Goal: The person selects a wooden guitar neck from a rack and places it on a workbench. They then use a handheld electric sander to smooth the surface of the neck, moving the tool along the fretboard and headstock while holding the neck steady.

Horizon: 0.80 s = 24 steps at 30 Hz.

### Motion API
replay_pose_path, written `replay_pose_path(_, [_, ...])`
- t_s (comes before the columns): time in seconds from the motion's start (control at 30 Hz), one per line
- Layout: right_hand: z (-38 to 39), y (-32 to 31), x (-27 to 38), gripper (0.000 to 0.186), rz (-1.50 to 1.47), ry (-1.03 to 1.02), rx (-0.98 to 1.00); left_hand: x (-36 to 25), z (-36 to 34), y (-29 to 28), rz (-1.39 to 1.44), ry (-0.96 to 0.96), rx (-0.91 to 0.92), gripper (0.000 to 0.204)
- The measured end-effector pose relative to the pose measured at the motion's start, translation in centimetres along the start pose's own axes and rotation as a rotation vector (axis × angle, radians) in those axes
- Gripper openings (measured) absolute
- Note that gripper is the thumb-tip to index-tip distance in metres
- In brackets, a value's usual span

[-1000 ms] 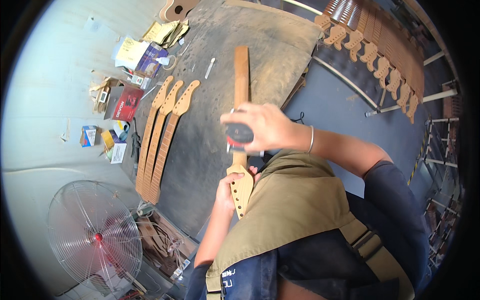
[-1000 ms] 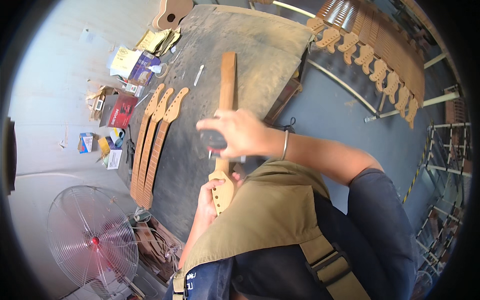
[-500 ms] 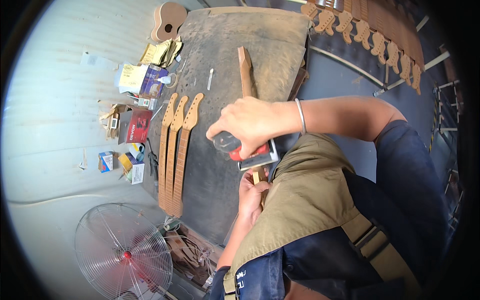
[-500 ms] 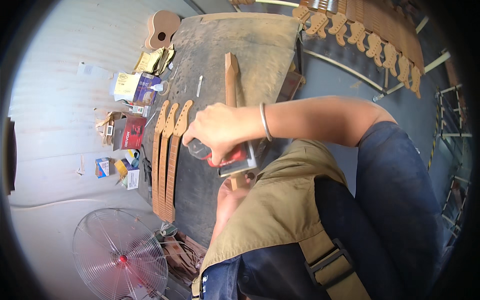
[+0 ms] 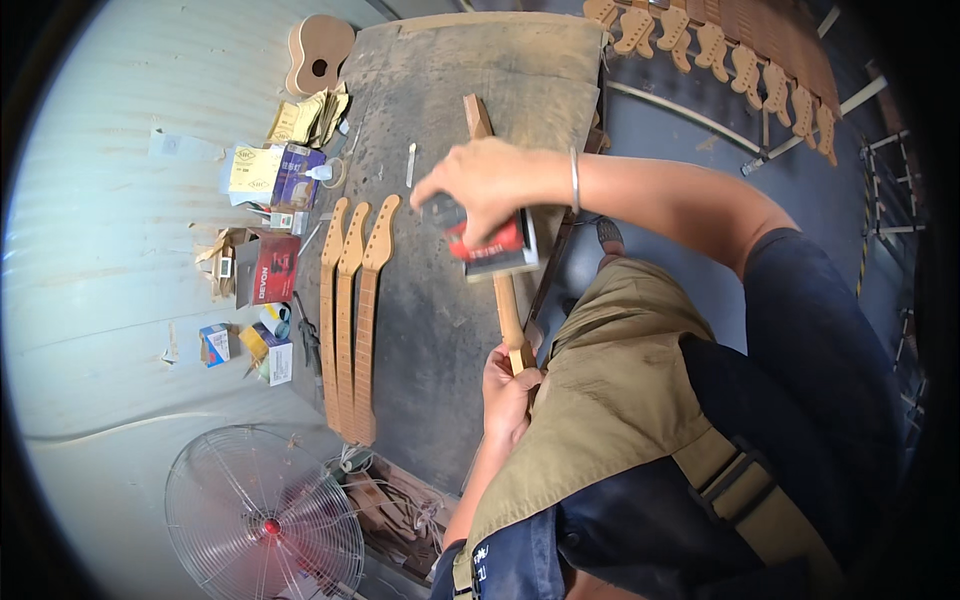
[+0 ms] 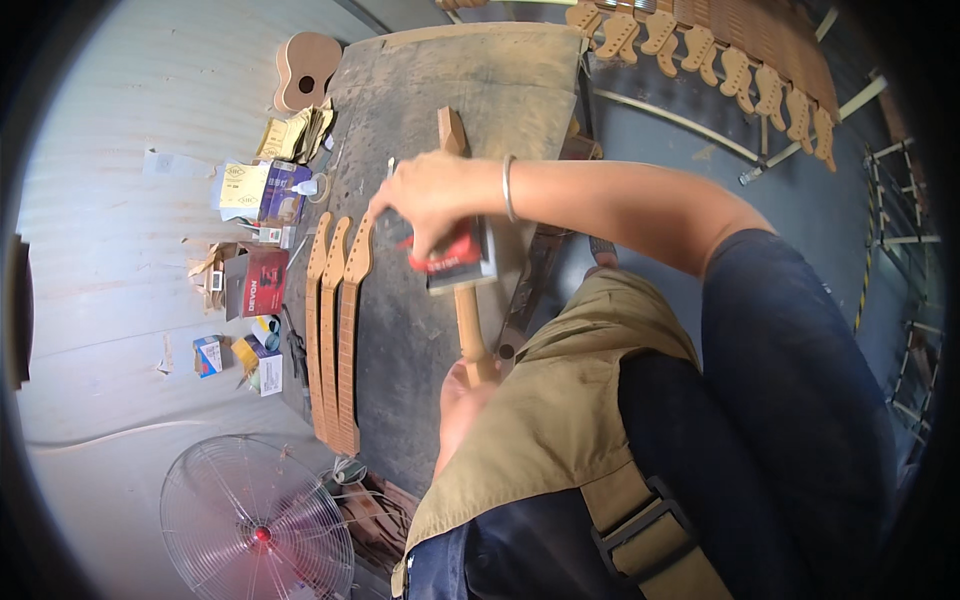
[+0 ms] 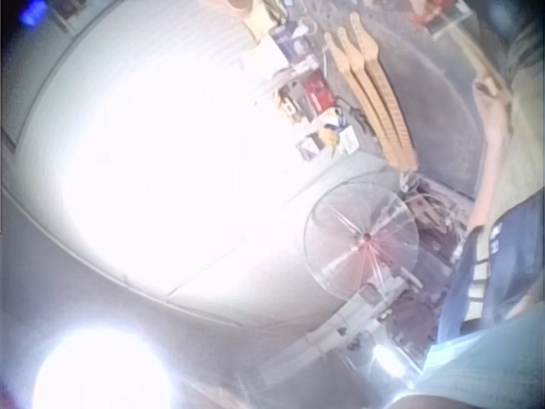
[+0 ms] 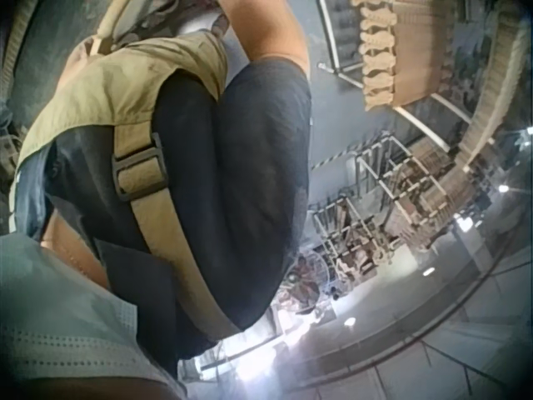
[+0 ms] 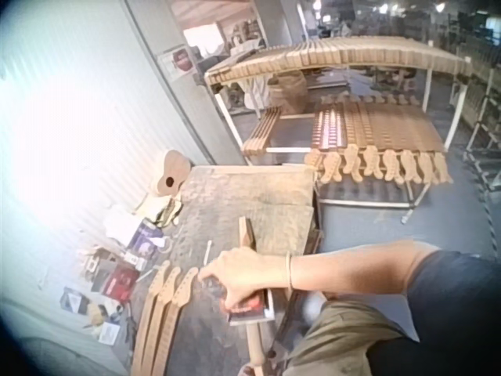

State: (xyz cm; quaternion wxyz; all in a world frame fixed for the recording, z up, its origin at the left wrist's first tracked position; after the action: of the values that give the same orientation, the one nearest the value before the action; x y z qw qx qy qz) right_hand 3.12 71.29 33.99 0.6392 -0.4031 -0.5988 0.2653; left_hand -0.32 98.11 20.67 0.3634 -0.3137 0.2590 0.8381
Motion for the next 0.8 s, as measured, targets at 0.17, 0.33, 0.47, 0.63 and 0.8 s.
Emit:
replay_pose_path(0.17, [1.6, 2.1, 2.7, 0.065, -0.059, -0.014, 0.02, 0.9, -0.9, -1.3, 0.023, -0.051, 0.037, 0.051])
replay_pose_path(0.33, [2.7, 3.4, 4.0, 0.06, -0.171, -0.071, -0.063, 2.2, -1.5, -3.0, 0.108, -0.109, 0.087, 0.044])
replay_pose_path(0.47, [0.0, 2.3, -3.7, 0.064, -0.103, 0.071, -0.197, 2.0, -2.0, -2.6, 0.157, -0.14, 0.118, 0.048])
replay_pose_path(0.63, [3.5, 5.5, 3.4, 0.061, -0.199, 0.041, -0.107, 2.5, -1.7, -3.5, 0.209, -0.19, 0.093, 0.043])
replay_pose_path(0.8, [4.0, 5.2, 1.3, 0.062, -0.329, 0.096, -0.137, 2.5, -1.7, -3.7, 0.289, -0.18, 0.124, 0.072])
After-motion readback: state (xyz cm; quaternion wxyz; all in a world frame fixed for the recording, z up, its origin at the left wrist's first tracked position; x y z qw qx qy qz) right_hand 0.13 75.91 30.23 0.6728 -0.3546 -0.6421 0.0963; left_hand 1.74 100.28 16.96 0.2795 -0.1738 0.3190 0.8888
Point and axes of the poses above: each hand's wrist, its own z-axis away from the middle knuckle, its own y-axis out of the palm, x = y × z, the point moved 10 cm from there along -z, towards the middle knuckle, and after that the axes turned 5 degrees about x, right-handed, at the moved point
